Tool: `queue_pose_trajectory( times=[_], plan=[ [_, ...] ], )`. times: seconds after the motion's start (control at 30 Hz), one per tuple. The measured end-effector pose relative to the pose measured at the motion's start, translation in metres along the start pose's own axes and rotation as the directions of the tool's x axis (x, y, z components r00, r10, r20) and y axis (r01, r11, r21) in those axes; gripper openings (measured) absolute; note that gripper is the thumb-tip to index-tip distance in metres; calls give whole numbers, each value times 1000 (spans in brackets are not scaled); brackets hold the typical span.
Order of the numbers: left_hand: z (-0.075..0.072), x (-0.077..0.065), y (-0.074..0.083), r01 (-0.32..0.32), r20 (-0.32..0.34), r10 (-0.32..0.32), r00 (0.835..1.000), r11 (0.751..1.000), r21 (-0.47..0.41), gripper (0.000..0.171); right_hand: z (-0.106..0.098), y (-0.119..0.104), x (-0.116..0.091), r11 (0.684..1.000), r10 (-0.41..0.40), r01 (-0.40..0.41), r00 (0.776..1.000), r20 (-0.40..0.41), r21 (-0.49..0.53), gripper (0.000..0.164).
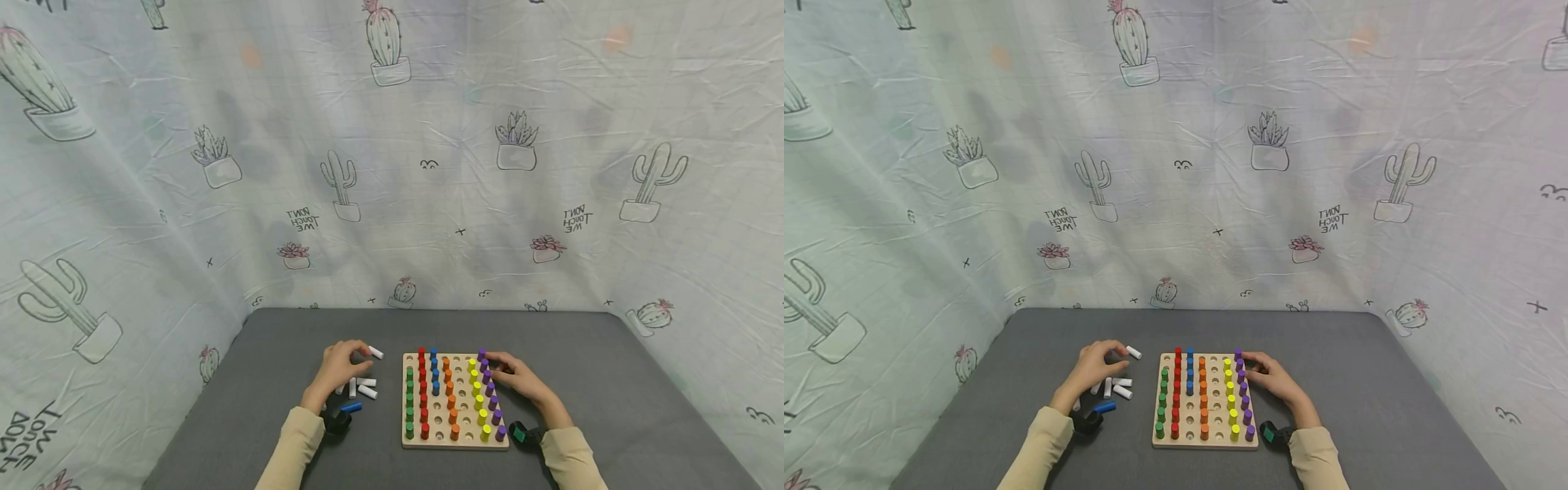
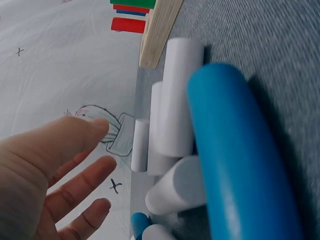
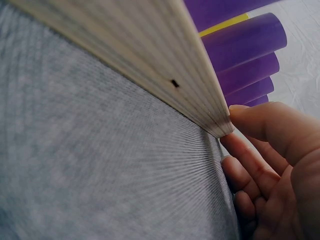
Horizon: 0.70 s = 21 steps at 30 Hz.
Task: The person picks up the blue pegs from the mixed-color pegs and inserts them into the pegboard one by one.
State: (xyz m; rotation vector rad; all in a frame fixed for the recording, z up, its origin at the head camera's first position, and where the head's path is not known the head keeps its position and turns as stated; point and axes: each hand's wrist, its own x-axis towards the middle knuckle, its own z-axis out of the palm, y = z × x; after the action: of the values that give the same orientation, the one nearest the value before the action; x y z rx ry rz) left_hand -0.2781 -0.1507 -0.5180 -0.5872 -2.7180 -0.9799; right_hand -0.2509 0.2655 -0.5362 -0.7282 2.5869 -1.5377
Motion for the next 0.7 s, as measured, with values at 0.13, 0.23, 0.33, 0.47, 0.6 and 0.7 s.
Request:
queue_pose_trajectory(
  times=[0.13, 0.23, 0.33, 0.47, 0.6, 0.7],
  plan=[
    [-3, -1, -4, -5, -11, 5, 1000, 1000, 9, 17, 0, 16, 2, 1000, -1, 1, 1000, -5, 10, 41],
    [-5, 0, -8, 0, -18, 0, 1000, 1000, 25, 18, -1, 21, 3, 1000, -6, 6, 1000, -4, 28, 42],
    [-6, 2, -11, 17, -21, -16, 1000, 998, 56, 17, -1, 22, 4, 1000, -9, 10, 1000, -6, 27, 42],
    [-9, 2, -12, 46, -21, -44, 999, 994, 94, 17, -1, 17, 4, 1000, -9, 9, 1000, -10, 0, 40],
    [-11, 2, -12, 62, -31, -59, 998, 990, 126, 18, 0, 2, 1, 1000, -13, 13, 1000, -13, -6, 39],
    [-12, 2, -12, 74, -35, -70, 997, 987, 143, 19, 0, -9, -1, 1000, -12, 12, 1000, -9, 4, 39]
  ],
)
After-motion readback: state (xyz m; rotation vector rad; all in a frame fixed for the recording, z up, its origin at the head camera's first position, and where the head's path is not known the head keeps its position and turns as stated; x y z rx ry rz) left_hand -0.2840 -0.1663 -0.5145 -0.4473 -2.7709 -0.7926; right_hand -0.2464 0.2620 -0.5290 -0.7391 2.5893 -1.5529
